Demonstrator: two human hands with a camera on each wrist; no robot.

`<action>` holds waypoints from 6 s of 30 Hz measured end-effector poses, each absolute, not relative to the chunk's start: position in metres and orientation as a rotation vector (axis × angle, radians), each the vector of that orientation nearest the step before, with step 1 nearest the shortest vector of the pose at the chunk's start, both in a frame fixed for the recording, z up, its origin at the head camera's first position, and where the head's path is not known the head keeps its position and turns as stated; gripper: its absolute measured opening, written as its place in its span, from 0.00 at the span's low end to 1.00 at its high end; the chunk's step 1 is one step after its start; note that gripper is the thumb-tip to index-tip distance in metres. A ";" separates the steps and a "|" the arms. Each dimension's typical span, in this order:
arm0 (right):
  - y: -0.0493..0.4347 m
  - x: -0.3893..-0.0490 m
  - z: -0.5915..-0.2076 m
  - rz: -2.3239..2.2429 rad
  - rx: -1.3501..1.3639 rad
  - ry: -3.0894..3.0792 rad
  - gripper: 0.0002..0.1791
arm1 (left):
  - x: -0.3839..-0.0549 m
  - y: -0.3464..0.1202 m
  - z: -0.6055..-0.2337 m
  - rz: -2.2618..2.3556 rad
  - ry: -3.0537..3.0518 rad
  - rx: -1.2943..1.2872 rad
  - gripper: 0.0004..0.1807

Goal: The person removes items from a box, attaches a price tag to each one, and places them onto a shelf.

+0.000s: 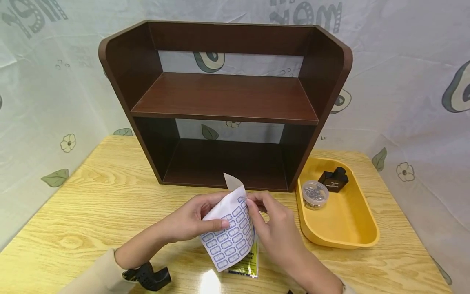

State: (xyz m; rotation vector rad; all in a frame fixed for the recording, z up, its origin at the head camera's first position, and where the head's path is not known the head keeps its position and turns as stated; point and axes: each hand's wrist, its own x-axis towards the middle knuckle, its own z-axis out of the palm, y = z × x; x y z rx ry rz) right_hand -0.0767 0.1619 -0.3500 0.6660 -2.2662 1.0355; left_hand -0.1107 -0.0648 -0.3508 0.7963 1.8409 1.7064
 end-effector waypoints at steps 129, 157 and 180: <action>0.181 -0.111 -0.410 2.120 0.093 -2.817 0.12 | -0.127 -0.041 -0.414 1.729 2.035 0.088 0.05; 0.170 -0.111 -0.415 1.700 0.191 -2.887 0.08 | -0.128 -0.039 -0.411 1.658 2.056 0.118 0.06; 0.163 -0.112 -0.413 1.390 0.192 -2.988 0.10 | -0.127 -0.040 -0.412 1.669 2.054 0.137 0.07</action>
